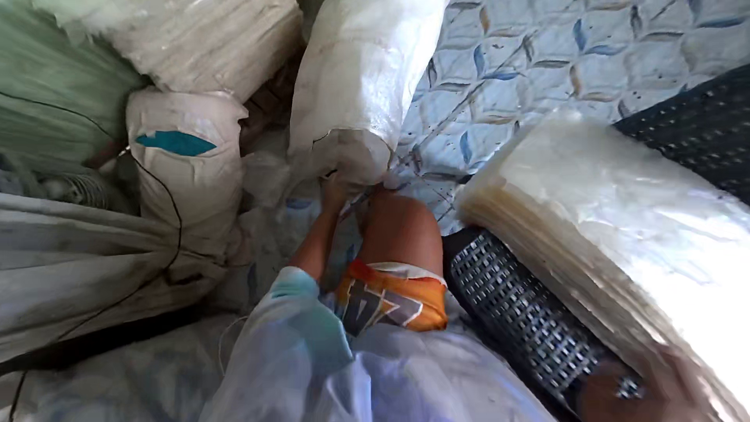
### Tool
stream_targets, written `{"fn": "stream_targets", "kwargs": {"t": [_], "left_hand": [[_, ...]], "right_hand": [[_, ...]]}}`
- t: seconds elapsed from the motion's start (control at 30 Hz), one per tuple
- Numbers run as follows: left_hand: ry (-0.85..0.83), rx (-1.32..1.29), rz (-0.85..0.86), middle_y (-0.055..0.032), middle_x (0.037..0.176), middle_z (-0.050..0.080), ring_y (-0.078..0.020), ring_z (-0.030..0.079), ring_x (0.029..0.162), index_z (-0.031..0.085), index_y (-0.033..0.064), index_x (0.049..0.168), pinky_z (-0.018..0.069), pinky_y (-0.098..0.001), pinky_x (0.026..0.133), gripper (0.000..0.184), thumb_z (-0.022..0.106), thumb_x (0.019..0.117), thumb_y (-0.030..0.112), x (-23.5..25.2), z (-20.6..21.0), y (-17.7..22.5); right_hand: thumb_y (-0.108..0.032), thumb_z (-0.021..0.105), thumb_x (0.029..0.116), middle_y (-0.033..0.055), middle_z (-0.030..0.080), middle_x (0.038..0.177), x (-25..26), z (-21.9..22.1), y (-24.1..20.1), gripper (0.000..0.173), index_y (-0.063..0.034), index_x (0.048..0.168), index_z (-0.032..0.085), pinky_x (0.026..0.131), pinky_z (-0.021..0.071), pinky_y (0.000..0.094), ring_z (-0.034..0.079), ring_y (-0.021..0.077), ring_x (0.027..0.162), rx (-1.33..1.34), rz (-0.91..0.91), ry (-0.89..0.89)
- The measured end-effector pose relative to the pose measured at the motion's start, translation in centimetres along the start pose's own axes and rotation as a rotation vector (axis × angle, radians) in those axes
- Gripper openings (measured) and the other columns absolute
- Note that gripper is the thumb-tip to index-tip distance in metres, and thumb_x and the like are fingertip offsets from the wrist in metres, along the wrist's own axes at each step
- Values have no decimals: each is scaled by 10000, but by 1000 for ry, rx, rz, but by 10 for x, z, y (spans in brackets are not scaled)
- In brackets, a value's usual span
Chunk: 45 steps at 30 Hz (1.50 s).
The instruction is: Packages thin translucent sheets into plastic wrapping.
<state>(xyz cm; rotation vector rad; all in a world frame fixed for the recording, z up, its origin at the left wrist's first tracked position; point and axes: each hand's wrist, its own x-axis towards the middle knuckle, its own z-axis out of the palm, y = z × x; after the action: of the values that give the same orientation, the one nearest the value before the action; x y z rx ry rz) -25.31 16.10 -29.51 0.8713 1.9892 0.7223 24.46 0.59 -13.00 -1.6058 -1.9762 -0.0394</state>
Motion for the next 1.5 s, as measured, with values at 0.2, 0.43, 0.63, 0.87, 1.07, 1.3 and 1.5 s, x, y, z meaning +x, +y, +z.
{"fn": "stream_targets", "kwargs": {"t": [0.2,0.43,0.63,0.87,1.07,1.3,1.5], "left_hand": [[411,-104,-498,-300,1397,557,-468,535,1300,536,51,1449,434,-633,1058,478,604,1008,220,12,-51,-162],[-66,477,-474,-264,1681,114,-574,127,1500,535,158,1493,226,-814,1082,647,743,916,363,30,-52,-191],[-7,139,-245,-263,1375,599,-420,545,1320,612,-15,1356,403,-601,1114,393,642,1006,159,33,-46,-144],[116,-637,405,14,1119,629,-27,568,774,597,99,1275,502,-226,681,253,511,1044,155,-109,-32,57],[-600,-62,1198,-116,1078,696,-137,680,927,619,-20,1258,571,-279,845,293,622,1000,119,-261,-76,193],[41,289,1508,-41,1183,720,-223,666,1109,643,169,1335,468,-499,1038,505,706,922,452,-355,-83,219],[410,-345,1622,17,1011,698,-67,671,994,643,59,1070,562,-280,912,92,607,991,88,-386,-141,240]], "right_hand": [[-258,492,1067,237,624,1319,-6,65,-20,295,-43,1226,617,1161,372,423,519,325,1365,115,-242,-350],[-244,472,1064,226,687,1171,18,69,-26,310,-15,1134,668,1091,400,383,606,307,1207,53,-157,-351],[-200,470,1052,215,705,1131,26,65,-36,306,20,1120,673,1068,431,354,633,281,1157,101,-101,-350],[-171,558,1038,180,712,1099,88,44,-92,254,8,1165,686,939,544,252,682,154,1035,346,-176,-285],[-348,781,891,75,509,1517,137,0,-179,766,-276,1519,349,1211,317,564,427,240,1460,574,-560,-310],[-230,730,944,22,664,903,107,-64,-173,200,-108,1066,629,1079,469,347,654,94,908,544,-510,286],[-83,772,842,69,755,922,104,-97,-118,171,-111,1008,803,869,495,580,690,277,902,410,-246,-76]]}}
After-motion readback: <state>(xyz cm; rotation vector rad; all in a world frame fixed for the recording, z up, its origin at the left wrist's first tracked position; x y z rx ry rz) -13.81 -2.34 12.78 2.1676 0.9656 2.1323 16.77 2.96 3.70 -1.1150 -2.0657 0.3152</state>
